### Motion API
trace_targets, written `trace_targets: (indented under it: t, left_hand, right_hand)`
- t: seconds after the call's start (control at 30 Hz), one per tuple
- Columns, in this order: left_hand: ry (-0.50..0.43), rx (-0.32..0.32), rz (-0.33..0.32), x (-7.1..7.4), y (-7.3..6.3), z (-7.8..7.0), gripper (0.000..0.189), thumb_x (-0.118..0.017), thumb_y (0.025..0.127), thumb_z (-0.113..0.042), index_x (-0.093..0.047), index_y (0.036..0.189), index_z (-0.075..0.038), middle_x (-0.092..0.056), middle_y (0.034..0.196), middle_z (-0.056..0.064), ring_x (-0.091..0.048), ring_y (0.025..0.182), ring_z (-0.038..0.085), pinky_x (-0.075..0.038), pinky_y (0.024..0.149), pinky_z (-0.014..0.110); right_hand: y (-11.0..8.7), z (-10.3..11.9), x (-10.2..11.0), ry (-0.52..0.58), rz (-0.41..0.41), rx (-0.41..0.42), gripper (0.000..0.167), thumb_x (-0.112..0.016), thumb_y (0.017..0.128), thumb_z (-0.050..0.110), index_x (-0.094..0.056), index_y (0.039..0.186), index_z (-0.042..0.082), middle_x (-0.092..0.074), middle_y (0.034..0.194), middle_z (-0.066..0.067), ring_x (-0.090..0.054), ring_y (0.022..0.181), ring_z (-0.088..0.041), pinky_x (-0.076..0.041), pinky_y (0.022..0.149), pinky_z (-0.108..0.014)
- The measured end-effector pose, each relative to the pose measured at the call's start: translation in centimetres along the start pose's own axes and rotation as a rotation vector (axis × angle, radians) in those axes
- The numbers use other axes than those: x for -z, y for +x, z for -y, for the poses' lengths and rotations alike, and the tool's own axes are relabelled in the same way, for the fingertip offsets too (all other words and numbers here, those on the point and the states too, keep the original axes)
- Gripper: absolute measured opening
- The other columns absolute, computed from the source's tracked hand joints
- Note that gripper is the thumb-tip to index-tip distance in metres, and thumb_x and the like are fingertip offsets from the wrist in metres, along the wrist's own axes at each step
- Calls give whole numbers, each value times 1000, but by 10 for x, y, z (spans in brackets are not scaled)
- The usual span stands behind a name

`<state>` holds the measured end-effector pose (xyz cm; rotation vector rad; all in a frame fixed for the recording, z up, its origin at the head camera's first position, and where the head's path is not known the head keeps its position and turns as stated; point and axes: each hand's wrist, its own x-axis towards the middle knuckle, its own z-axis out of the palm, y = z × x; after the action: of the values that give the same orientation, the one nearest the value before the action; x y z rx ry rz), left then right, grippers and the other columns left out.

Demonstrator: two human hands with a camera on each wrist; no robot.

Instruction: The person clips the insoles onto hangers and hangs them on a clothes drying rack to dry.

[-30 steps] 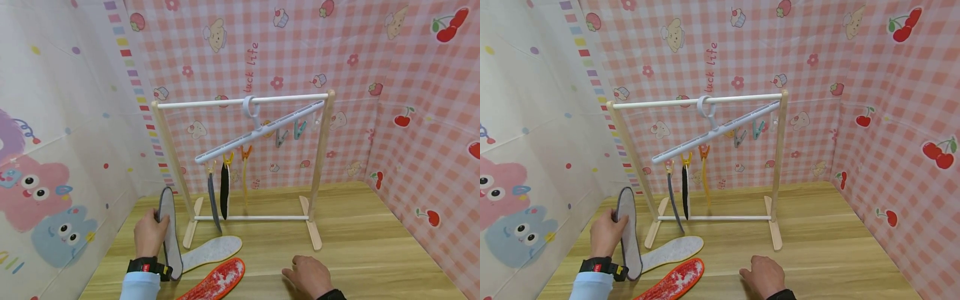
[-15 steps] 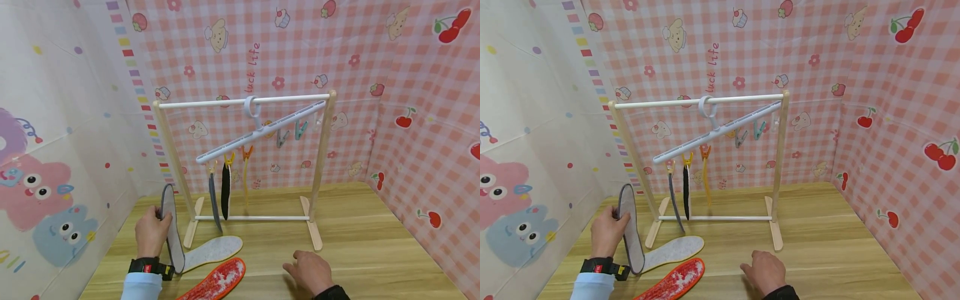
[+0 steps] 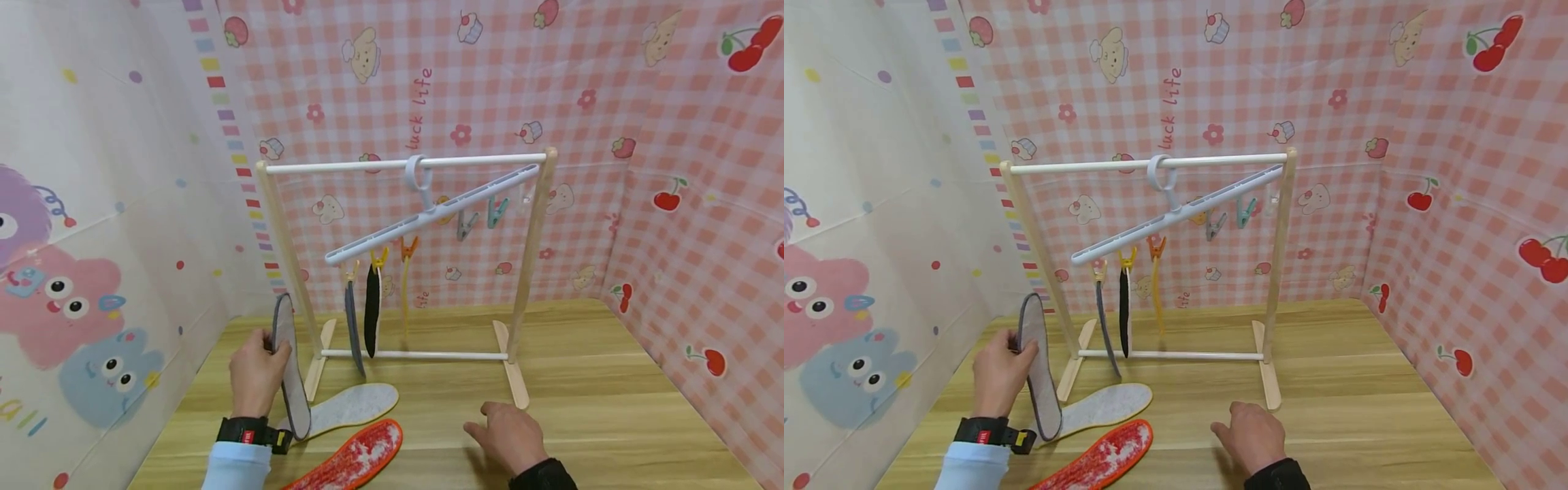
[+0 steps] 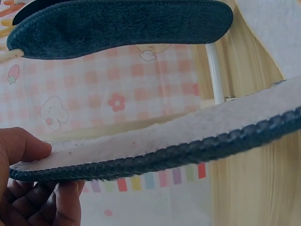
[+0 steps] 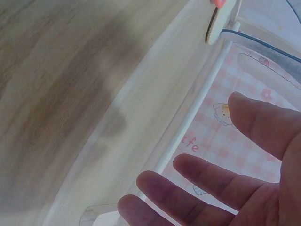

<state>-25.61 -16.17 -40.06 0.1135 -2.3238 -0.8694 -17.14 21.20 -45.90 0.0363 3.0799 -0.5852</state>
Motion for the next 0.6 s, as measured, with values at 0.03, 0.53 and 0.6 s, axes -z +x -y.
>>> trace_targets:
  t: [0.03,0.53,0.6]
  left_hand:
    - [-2,0,0,0,0,-1,13,-70,84,-11,-61,85,-1,-63,71,13,-57,58,27,-42,48,33]
    - [-41,-50,-16,-1,-6,-15,13,-71,81,-10,-61,82,-2,-62,68,10,-57,58,25,-42,48,33]
    - [-46,-61,-20,-1,-7,-17,14,-71,81,-10,-60,82,-2,-62,68,10,-56,57,25,-42,47,33]
  right_hand:
    - [0,0,0,-2,4,-2,44,-75,84,41,-71,104,2,-71,93,-14,-68,83,-32,-52,66,-48]
    - [2,4,2,-4,-4,3,44,-75,84,41,-71,102,2,-71,92,-14,-68,81,-31,-52,66,-47]
    - [1,4,2,-5,-5,6,43,-75,84,41,-71,102,2,-71,91,-14,-67,79,-31,-52,65,-47]
